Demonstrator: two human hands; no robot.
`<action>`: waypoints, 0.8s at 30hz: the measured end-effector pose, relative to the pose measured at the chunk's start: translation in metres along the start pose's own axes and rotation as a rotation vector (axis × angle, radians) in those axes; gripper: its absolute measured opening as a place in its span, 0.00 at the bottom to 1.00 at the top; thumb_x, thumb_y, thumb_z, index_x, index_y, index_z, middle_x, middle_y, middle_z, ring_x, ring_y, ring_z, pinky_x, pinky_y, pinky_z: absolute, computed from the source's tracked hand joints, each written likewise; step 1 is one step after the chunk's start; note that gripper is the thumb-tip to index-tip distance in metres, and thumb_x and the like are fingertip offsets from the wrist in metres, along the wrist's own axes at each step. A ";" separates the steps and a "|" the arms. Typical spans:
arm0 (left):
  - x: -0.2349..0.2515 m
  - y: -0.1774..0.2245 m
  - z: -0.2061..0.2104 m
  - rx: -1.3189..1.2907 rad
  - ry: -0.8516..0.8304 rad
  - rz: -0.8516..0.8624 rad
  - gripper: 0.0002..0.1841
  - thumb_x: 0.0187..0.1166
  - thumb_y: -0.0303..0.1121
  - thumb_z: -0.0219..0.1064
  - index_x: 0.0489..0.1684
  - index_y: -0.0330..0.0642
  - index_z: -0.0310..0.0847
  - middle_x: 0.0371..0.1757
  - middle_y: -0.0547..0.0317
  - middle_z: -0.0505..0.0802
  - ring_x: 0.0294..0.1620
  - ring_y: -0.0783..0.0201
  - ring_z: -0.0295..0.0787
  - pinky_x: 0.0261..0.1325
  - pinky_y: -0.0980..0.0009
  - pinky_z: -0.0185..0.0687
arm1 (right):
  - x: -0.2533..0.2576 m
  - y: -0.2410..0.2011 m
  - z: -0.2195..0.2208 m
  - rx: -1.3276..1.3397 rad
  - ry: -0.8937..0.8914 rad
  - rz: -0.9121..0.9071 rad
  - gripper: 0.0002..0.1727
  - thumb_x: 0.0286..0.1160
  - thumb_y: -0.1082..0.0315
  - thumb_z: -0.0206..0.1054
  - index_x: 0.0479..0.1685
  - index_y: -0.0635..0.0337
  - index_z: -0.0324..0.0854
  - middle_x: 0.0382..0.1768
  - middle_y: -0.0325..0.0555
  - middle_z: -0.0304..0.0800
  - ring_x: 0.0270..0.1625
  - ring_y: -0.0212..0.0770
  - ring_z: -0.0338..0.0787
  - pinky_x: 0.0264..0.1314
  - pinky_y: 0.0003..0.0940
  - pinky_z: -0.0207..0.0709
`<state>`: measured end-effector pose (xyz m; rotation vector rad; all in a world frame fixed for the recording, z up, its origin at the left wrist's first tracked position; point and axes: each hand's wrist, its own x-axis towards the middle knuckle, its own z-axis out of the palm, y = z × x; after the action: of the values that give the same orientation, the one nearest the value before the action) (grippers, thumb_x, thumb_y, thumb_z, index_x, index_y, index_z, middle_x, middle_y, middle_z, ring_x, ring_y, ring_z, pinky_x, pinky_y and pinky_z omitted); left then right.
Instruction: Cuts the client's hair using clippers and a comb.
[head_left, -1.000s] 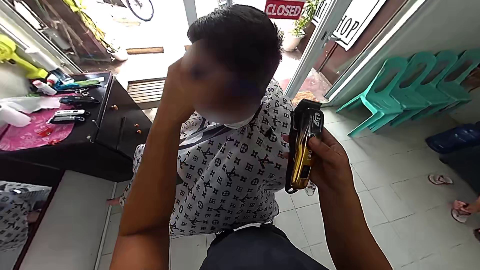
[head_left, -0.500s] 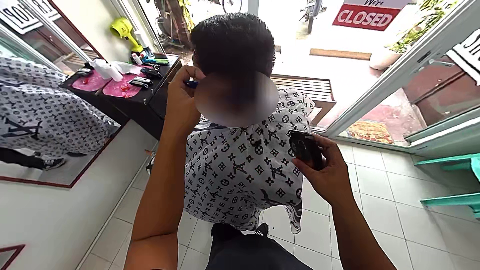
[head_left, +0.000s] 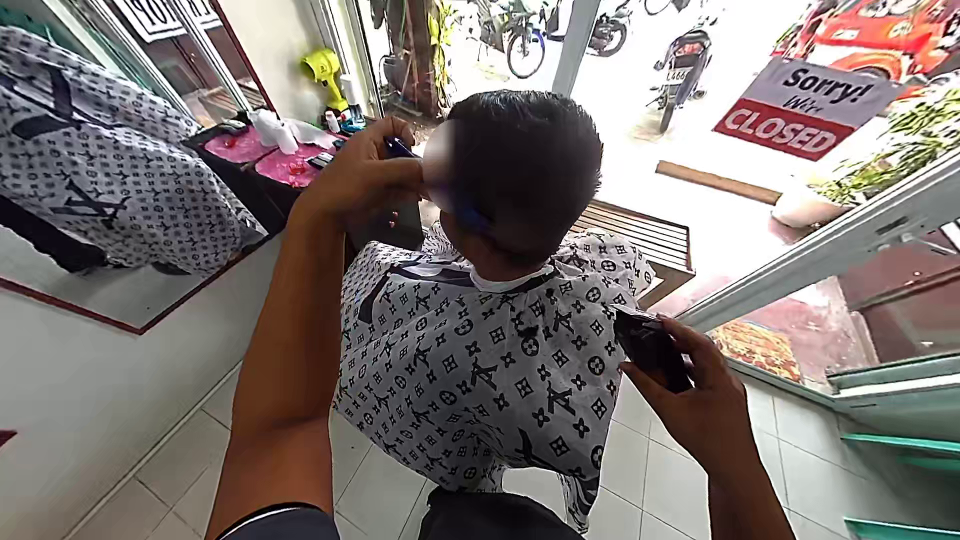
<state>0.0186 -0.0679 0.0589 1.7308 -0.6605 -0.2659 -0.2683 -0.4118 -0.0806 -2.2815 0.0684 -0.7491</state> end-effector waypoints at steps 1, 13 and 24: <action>0.004 -0.007 -0.004 -0.037 -0.005 -0.025 0.14 0.81 0.27 0.65 0.56 0.47 0.65 0.37 0.65 0.92 0.34 0.71 0.94 0.41 0.74 0.92 | 0.004 0.001 -0.002 -0.041 -0.008 -0.033 0.39 0.63 0.54 0.80 0.75 0.65 0.77 0.67 0.61 0.84 0.61 0.38 0.88 0.58 0.27 0.85; -0.074 -0.011 0.118 0.316 0.301 0.010 0.22 0.75 0.27 0.72 0.65 0.36 0.70 0.40 0.53 0.92 0.33 0.64 0.92 0.38 0.64 0.91 | 0.078 0.062 -0.023 0.301 -0.337 -0.283 0.44 0.65 0.66 0.81 0.74 0.86 0.62 0.66 0.71 0.79 0.68 0.37 0.83 0.73 0.28 0.77; -0.165 -0.045 0.313 -0.116 1.333 -0.254 0.18 0.77 0.24 0.57 0.65 0.36 0.66 0.19 0.72 0.79 0.16 0.78 0.76 0.24 0.81 0.77 | 0.169 0.180 -0.028 0.279 -0.422 -0.485 0.33 0.65 0.60 0.72 0.72 0.68 0.78 0.63 0.59 0.86 0.64 0.55 0.87 0.61 0.54 0.82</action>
<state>-0.2613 -0.2263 -0.0961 1.4707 0.5387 0.6441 -0.1134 -0.6053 -0.0987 -2.1509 -0.7593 -0.4544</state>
